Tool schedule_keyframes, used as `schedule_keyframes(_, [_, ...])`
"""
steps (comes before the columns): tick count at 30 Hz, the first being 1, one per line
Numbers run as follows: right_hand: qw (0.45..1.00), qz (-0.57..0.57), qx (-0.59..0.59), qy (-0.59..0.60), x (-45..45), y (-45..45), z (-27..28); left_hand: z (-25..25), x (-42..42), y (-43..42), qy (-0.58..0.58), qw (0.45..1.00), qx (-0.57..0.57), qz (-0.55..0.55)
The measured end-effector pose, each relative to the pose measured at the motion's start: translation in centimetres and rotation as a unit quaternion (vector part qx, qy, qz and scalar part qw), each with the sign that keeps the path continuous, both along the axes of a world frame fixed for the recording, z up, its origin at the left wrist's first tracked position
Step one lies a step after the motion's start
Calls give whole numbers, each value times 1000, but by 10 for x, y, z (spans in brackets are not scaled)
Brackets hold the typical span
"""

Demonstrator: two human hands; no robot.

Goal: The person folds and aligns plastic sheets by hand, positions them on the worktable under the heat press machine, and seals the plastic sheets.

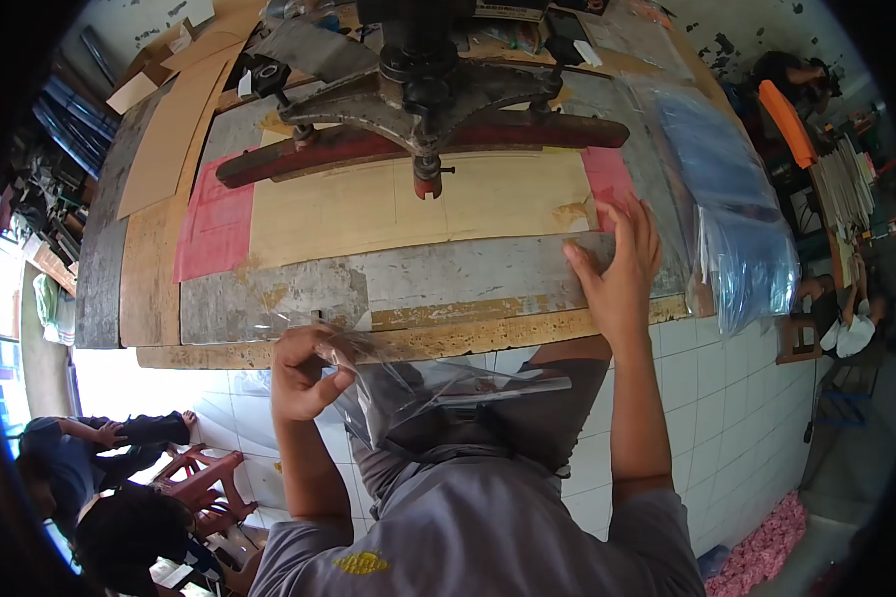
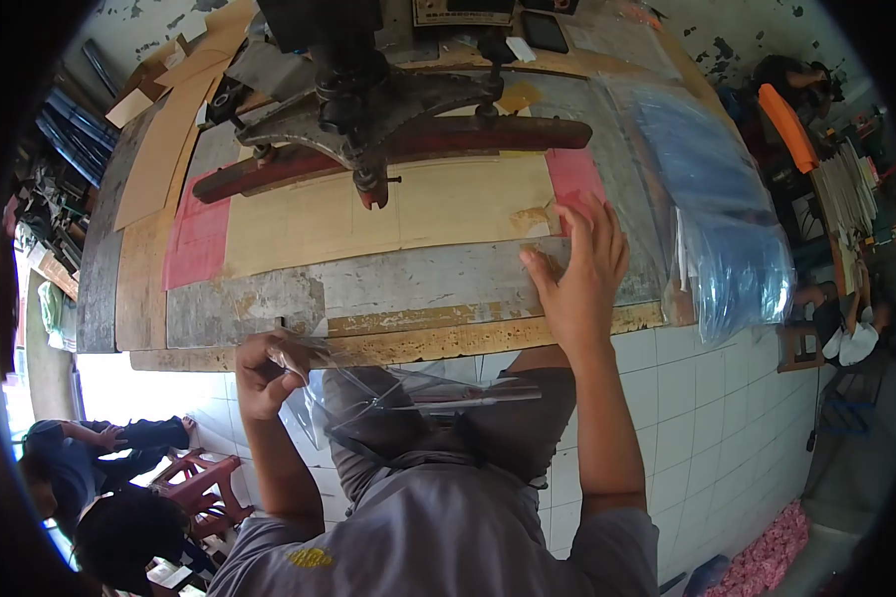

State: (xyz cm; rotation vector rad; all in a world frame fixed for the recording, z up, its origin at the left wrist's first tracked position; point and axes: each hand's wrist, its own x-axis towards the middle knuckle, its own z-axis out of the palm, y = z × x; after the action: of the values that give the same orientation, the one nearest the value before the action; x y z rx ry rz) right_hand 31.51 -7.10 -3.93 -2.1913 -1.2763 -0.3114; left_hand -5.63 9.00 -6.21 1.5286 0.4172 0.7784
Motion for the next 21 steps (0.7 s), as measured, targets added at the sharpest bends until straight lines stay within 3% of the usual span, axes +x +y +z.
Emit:
schedule_keyframes(15, [999,-37,3,28,4,24,-2,0,5,-1,7,999,48,-1])
schedule_keyframes(21, [999,-14,4,44,-4,2,-2,5,7,-2,-10,1000,-21,-20])
